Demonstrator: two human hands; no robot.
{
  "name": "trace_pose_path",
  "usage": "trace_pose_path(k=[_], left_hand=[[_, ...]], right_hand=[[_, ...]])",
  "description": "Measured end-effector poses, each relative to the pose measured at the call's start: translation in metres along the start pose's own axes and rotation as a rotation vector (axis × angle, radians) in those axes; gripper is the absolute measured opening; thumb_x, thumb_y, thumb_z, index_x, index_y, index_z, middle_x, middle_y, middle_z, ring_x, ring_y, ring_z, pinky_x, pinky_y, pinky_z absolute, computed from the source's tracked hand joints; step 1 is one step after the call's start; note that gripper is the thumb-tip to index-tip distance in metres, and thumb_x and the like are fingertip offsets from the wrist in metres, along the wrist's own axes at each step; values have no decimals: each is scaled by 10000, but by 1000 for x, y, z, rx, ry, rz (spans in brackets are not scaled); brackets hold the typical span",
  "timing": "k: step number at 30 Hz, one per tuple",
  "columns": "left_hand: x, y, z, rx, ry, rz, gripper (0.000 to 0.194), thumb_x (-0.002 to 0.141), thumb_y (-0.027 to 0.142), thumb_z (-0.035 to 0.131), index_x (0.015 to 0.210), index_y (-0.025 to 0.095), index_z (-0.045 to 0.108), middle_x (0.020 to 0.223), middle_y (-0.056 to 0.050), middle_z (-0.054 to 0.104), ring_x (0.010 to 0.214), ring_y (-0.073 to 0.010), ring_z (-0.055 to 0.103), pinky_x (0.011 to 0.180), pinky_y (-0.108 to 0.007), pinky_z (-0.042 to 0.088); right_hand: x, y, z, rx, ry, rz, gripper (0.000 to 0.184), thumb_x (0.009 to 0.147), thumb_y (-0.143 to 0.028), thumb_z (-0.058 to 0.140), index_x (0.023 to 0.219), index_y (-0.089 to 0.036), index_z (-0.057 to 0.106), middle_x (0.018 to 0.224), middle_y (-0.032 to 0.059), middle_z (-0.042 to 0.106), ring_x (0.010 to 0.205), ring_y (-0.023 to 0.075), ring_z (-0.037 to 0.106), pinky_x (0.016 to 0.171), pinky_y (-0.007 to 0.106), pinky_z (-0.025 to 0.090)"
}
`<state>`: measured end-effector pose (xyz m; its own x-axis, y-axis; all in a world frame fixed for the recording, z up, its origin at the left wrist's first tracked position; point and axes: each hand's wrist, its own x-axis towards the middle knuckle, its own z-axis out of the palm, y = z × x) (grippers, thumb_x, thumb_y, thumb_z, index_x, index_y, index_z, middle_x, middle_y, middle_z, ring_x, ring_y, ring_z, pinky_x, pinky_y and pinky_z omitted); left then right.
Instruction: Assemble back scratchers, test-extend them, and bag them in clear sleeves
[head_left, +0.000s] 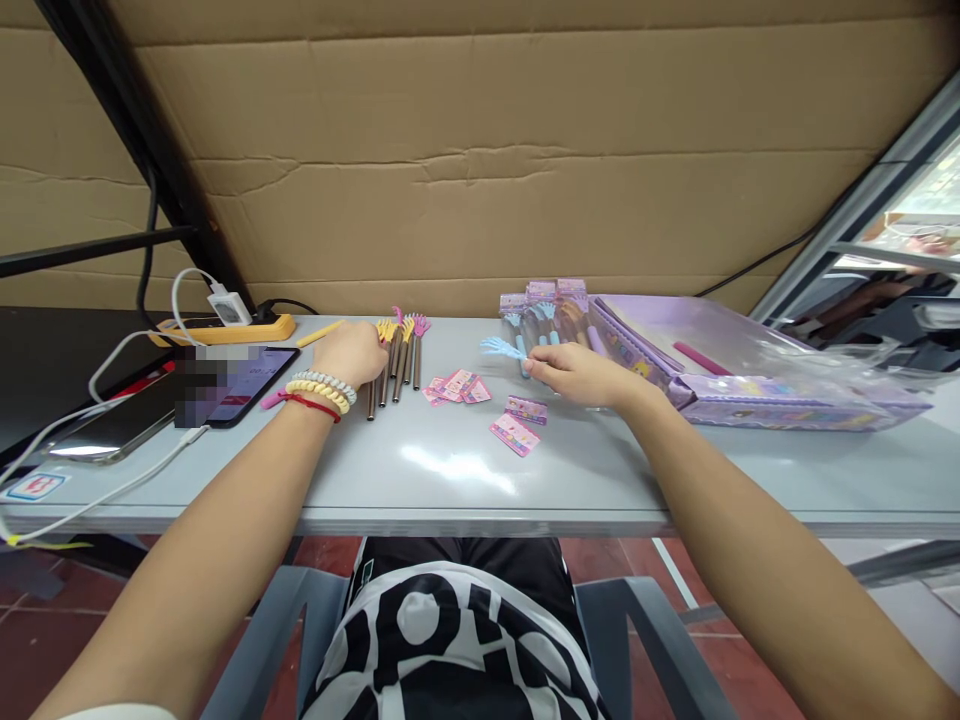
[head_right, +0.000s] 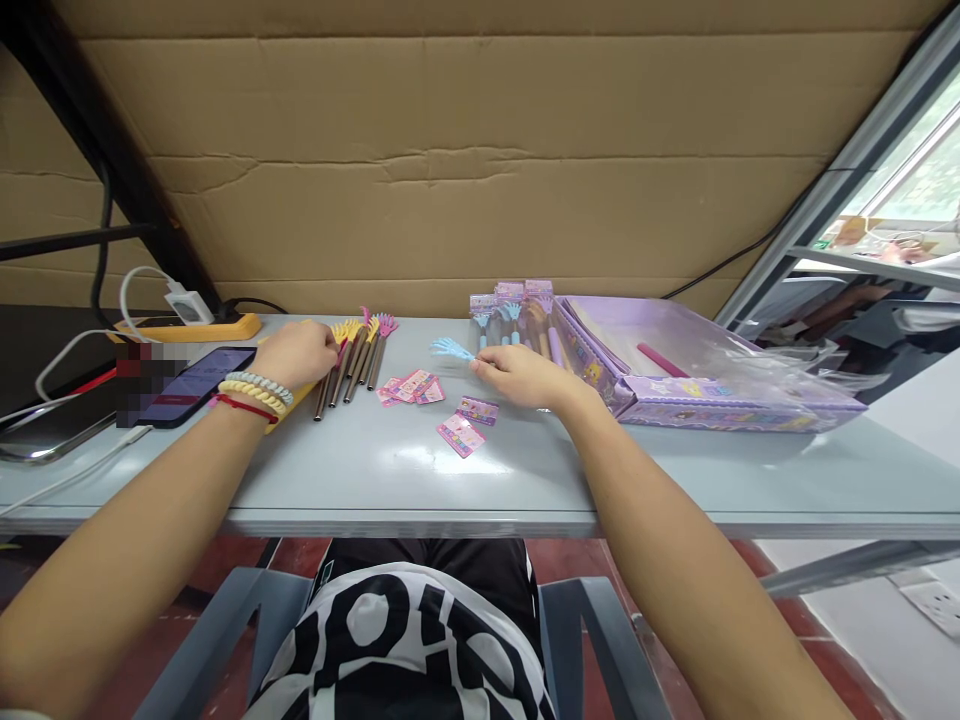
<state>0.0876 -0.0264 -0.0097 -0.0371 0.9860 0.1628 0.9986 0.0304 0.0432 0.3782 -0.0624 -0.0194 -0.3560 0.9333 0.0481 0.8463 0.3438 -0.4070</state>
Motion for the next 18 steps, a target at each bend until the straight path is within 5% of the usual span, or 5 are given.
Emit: trace_pose_path(k=[7, 18], left_hand=[[-2, -2, -2, -4, -16, -12, 344, 721, 207, 476, 977, 146, 697, 1022, -190, 691, 968, -361, 630, 731, -412, 496], [-1, -2, -2, -15, -6, -20, 351, 731, 213, 464, 982, 142, 698, 1017, -192, 692, 974, -360, 631, 744, -415, 498]], right_hand=[[0, 1, 0, 106, 56, 44, 191, 858, -312, 372, 733, -192, 453, 594, -16, 502, 554, 117, 442, 571, 252, 319], [0, -1, -1, -57, 105, -73, 305, 901, -412, 363, 842, -190, 564, 638, -3, 552, 590, 128, 468, 602, 257, 319]])
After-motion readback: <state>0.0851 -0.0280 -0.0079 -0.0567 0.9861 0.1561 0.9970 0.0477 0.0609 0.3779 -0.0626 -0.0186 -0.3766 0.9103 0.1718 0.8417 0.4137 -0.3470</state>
